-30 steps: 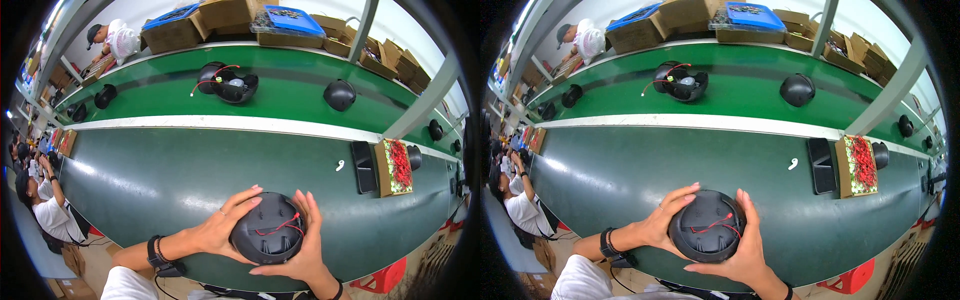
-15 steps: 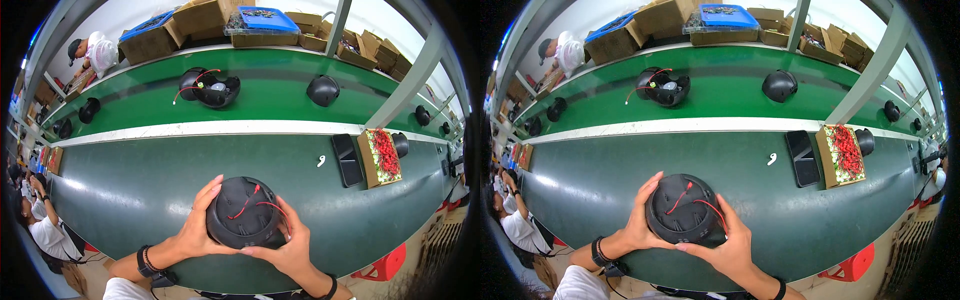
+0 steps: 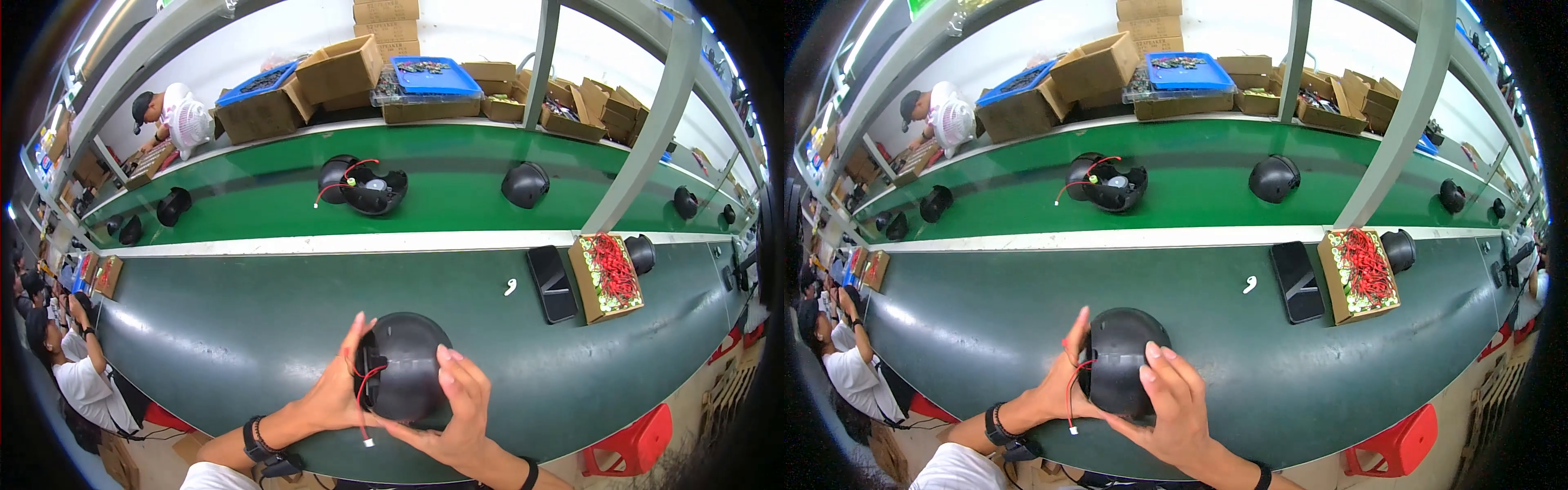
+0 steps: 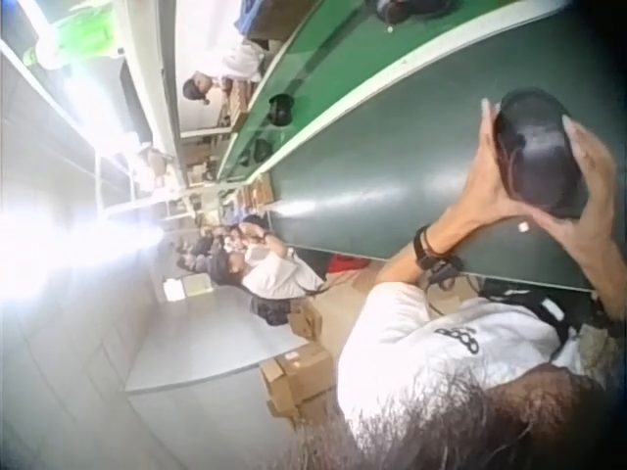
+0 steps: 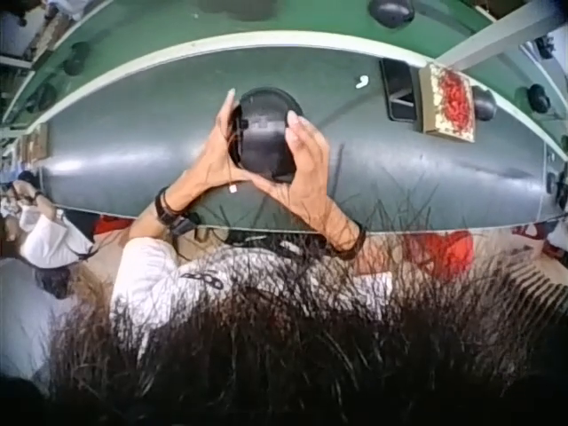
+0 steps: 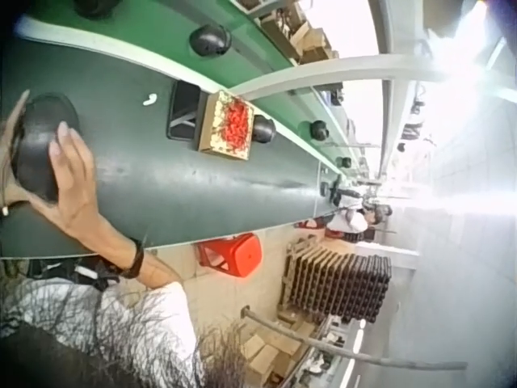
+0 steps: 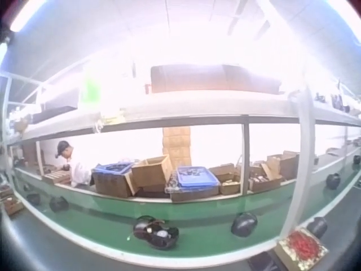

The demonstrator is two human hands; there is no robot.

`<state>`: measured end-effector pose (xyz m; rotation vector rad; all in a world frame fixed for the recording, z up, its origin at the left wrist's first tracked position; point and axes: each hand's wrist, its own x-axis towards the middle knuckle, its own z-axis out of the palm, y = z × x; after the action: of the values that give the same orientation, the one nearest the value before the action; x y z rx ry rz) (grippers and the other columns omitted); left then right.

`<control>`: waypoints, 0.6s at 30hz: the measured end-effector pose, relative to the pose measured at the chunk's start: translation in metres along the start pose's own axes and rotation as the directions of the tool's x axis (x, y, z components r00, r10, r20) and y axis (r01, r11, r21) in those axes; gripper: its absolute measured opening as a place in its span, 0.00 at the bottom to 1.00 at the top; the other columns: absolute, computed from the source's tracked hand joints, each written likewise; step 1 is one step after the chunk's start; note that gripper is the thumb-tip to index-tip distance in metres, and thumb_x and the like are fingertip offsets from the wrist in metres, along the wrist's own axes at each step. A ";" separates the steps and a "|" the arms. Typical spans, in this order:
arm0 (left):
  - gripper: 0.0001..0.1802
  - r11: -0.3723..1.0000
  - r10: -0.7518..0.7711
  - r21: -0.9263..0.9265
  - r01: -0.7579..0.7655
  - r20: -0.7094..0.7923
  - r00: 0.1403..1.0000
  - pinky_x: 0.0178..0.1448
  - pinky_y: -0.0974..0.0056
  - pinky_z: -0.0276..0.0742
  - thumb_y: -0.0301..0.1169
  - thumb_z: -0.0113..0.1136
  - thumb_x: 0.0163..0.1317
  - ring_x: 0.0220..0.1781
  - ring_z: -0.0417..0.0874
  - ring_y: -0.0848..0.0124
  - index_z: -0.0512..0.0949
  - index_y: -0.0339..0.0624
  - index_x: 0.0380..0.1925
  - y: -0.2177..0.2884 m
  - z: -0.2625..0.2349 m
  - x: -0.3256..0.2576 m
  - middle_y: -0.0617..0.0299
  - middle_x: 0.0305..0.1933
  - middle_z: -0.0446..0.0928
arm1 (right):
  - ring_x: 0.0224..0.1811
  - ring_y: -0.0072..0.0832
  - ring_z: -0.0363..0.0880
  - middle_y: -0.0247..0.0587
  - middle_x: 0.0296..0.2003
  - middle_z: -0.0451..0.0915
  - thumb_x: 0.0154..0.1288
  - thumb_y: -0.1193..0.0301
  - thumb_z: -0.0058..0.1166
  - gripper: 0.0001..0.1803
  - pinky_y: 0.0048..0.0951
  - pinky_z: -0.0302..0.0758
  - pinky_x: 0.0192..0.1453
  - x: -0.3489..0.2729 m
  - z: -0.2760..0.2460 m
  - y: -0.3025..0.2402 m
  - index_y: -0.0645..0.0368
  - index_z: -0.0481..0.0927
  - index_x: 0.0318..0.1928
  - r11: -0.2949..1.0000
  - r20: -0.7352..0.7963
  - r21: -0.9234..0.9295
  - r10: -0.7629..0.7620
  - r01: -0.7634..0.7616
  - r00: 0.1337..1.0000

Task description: Assembling small electronic components into black plastic housings on a factory conveyor belt.

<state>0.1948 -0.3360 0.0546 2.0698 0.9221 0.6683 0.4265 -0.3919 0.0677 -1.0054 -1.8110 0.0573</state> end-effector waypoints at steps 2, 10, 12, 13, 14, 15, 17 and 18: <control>0.89 0.989 0.049 -0.137 -0.057 -0.060 0.997 0.88 0.42 0.52 0.49 0.93 0.42 0.84 0.65 0.45 0.26 0.42 0.85 -0.002 0.012 -0.007 0.36 0.82 0.62 | 0.69 0.52 0.74 0.60 0.71 0.74 0.46 0.56 0.89 0.66 0.49 0.76 0.69 -0.001 -0.003 0.001 0.61 0.60 0.79 0.997 0.039 0.025 -0.078 0.077 0.996; 0.75 0.976 0.166 -0.136 -0.173 -0.059 0.984 0.90 0.40 0.33 0.53 0.87 0.51 0.85 0.65 0.55 0.39 0.48 0.85 -0.024 0.019 -0.013 0.49 0.79 0.71 | 0.81 0.53 0.64 0.55 0.77 0.69 0.46 0.57 0.89 0.61 0.51 0.66 0.81 0.006 -0.010 0.007 0.63 0.65 0.75 0.857 0.224 0.494 0.036 -0.145 0.974; 0.76 0.963 0.226 -0.130 -0.236 -0.088 0.970 0.88 0.40 0.43 0.50 0.88 0.51 0.84 0.66 0.52 0.36 0.49 0.84 -0.030 0.021 -0.011 0.45 0.80 0.69 | 0.83 0.53 0.61 0.58 0.78 0.67 0.46 0.56 0.89 0.65 0.51 0.63 0.83 0.015 -0.011 0.010 0.66 0.61 0.78 0.811 0.212 0.529 0.160 -0.251 0.964; 0.78 0.947 0.283 -0.126 -0.296 -0.113 0.953 0.86 0.39 0.53 0.46 0.90 0.50 0.83 0.67 0.49 0.33 0.51 0.83 -0.031 0.022 -0.010 0.41 0.80 0.67 | 0.84 0.52 0.59 0.60 0.78 0.65 0.46 0.55 0.89 0.69 0.52 0.60 0.85 0.019 -0.012 0.012 0.68 0.58 0.80 0.748 0.204 0.563 0.287 -0.352 0.936; 0.78 0.946 0.283 -0.135 -0.296 -0.107 0.953 0.86 0.39 0.53 0.46 0.90 0.50 0.83 0.67 0.49 0.33 0.51 0.83 -0.030 0.021 -0.009 0.41 0.80 0.67 | 0.84 0.51 0.61 0.63 0.78 0.64 0.45 0.55 0.89 0.67 0.52 0.62 0.84 0.024 -0.013 0.016 0.67 0.60 0.80 0.774 0.278 0.497 0.285 -0.392 0.917; 0.80 0.946 0.315 -0.048 -0.321 -0.103 0.944 0.82 0.40 0.62 0.43 0.92 0.47 0.82 0.69 0.45 0.33 0.52 0.83 -0.026 0.016 -0.007 0.38 0.80 0.64 | 0.84 0.51 0.61 0.63 0.78 0.64 0.45 0.55 0.89 0.67 0.52 0.62 0.84 0.023 -0.011 0.020 0.67 0.60 0.80 0.774 0.277 0.491 0.296 -0.399 0.914; 0.82 0.937 0.349 0.030 -0.348 -0.091 0.933 0.79 0.41 0.72 0.40 0.94 0.44 0.80 0.70 0.41 0.32 0.54 0.83 -0.025 0.013 -0.006 0.35 0.81 0.61 | 0.82 0.52 0.65 0.62 0.77 0.65 0.45 0.55 0.89 0.65 0.50 0.66 0.82 0.021 -0.005 0.026 0.65 0.64 0.79 0.675 0.485 0.557 0.209 -0.484 0.850; 0.82 0.936 0.351 0.011 -0.351 -0.085 0.933 0.79 0.41 0.72 0.41 0.94 0.43 0.81 0.68 0.40 0.34 0.54 0.83 -0.026 0.012 -0.007 0.33 0.82 0.58 | 0.79 0.51 0.70 0.60 0.76 0.66 0.45 0.55 0.89 0.61 0.48 0.71 0.79 0.023 -0.007 0.025 0.63 0.69 0.77 0.694 0.444 0.562 0.205 -0.449 0.872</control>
<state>0.1895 -0.3351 0.0258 2.2396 0.5965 0.9511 0.4443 -0.3637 0.0768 -0.8155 -1.6801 1.0985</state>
